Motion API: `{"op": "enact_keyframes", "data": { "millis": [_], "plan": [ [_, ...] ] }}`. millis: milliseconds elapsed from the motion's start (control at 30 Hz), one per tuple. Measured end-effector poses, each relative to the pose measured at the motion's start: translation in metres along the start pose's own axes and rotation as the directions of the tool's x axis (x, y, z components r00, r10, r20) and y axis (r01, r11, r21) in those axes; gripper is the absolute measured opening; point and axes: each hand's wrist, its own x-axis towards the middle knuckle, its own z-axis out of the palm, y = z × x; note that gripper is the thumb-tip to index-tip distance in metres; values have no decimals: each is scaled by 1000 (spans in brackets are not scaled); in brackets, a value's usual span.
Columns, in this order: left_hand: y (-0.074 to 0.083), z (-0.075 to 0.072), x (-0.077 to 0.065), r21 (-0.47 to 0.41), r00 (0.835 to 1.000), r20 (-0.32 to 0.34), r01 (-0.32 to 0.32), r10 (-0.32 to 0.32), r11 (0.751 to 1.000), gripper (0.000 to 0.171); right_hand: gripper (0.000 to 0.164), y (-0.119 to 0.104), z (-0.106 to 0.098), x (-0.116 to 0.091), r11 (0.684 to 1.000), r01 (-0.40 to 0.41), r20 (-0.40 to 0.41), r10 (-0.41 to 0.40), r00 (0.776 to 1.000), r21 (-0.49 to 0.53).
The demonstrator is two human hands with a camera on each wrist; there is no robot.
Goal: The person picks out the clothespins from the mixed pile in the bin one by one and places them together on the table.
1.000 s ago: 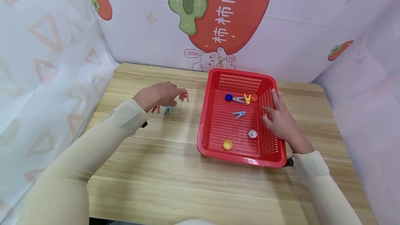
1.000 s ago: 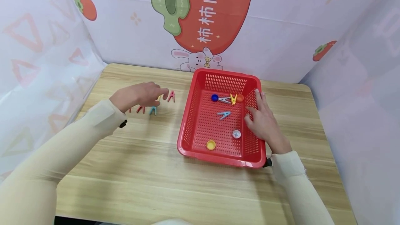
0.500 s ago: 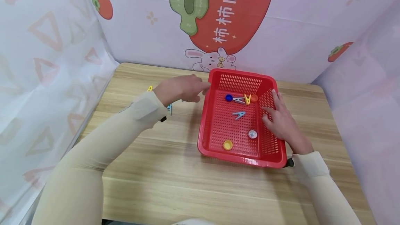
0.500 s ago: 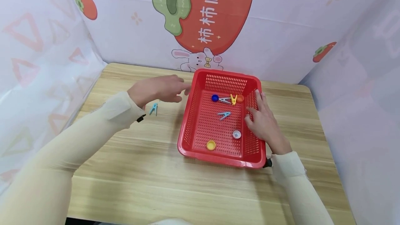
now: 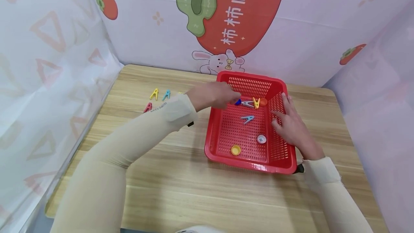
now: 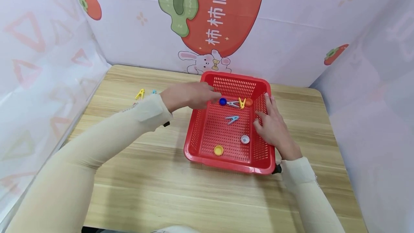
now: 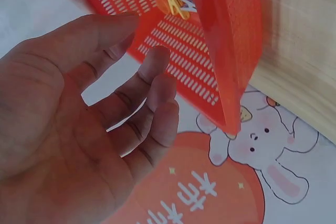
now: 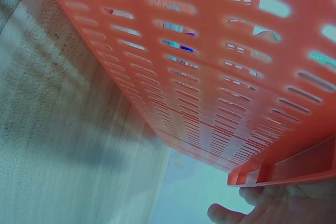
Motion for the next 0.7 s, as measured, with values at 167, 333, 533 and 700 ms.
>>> {"op": "enact_keyframes", "data": {
  "millis": [167, 333, 533, 700],
  "plan": [
    [16, 3, 15, 36, 999, 25, -22, 21, 999, 52, 55, 3, 2, -1, 1000, -3, 10, 3, 1000, 2],
    [31, 3, 29, 148, 997, 22, -74, 71, 986, 54, 54, 4, 3, -1, 1000, 2, 2, -2, 1000, 4],
    [46, -3, 45, 212, 995, 77, -84, 69, 974, 58, 56, 4, 2, -2, 1000, 10, -9, -10, 1000, 15],
    [52, -5, 53, 217, 991, 136, -27, -3, 976, 57, 54, 2, 1, -1, 1000, 17, -18, -17, 1000, 6]
  ]
}}
